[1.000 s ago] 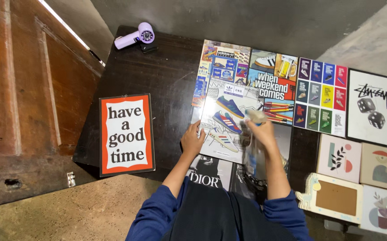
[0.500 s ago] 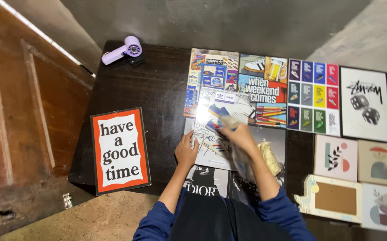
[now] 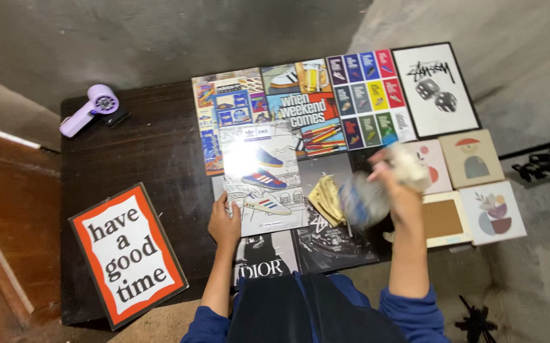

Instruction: The person cleans several framed posters on a table. They spray a cleaning solution onto the posters and wipe them with a cloth, moving from one poster to the next in sequence.

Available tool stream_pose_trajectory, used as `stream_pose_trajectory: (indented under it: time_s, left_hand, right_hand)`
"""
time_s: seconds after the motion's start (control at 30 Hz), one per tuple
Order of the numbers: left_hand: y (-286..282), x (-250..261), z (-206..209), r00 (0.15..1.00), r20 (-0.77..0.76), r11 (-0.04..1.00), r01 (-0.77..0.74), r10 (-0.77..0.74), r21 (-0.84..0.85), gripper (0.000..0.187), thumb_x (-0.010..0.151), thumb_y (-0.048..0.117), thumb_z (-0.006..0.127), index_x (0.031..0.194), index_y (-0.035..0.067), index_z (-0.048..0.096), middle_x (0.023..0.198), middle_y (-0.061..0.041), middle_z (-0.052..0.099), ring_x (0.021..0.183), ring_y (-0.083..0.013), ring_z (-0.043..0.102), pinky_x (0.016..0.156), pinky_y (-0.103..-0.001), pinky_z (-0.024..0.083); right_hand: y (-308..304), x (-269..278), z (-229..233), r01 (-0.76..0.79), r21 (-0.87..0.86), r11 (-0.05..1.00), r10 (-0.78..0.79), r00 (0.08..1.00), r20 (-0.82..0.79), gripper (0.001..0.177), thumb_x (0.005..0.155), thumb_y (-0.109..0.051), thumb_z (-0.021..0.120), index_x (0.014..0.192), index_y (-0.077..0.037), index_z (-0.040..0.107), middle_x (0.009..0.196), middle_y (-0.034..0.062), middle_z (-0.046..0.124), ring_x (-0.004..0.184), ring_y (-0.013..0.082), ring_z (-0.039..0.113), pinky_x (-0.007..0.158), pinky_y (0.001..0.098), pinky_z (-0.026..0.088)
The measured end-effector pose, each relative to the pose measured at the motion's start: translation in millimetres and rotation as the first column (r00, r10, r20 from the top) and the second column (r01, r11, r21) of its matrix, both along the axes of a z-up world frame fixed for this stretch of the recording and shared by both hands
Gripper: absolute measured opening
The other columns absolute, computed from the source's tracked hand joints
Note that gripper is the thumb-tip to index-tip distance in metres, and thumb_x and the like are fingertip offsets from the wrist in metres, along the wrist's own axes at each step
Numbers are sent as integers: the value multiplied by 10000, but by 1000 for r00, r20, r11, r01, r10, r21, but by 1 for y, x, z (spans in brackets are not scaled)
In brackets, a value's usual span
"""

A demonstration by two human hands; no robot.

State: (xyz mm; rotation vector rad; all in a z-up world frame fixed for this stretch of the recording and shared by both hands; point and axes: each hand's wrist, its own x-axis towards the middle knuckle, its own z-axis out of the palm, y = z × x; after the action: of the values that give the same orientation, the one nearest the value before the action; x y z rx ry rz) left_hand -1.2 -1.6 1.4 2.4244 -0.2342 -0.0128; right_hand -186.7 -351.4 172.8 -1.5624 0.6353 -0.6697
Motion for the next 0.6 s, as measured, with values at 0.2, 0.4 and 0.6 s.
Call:
stream_pose_trajectory:
  time_s: [0.2, 0.4, 0.6]
  left_hand:
    - [-1, 0, -3, 1000, 25, 1000, 8, -8, -3, 413, 954, 305, 624, 1333, 141, 642, 1119, -60, 703, 962, -260, 697, 791, -411, 547]
    - [-2, -1, 5, 999, -42, 1000, -13, 13, 9, 425, 955, 306, 615, 1344, 135, 639, 1081, -38, 695, 883, -221, 687, 782, -380, 543]
    - [-3, -1, 6, 1000, 0, 1000, 3, -3, 6, 427, 955, 301, 618, 1346, 131, 644, 1078, -43, 690, 880, -232, 681, 778, -384, 540]
  right_hand:
    - [-73, 12, -86, 407, -2, 913, -389, 875, 289, 379, 989, -23, 707, 1343, -31, 573, 1191, 36, 656, 943, 78, 638, 824, 250, 545]
    - [-77, 15, -124, 456, -196, 868, -426, 887, 176, 426, 954, -23, 790, 1334, -19, 597, 1168, 50, 661, 1021, 120, 638, 918, 272, 543]
    - [-63, 12, -116, 394, -323, 861, -372, 919, 129, 740, 832, -86, 888, 1449, -20, 485, 1351, 98, 609, 1266, 209, 586, 1091, 347, 466]
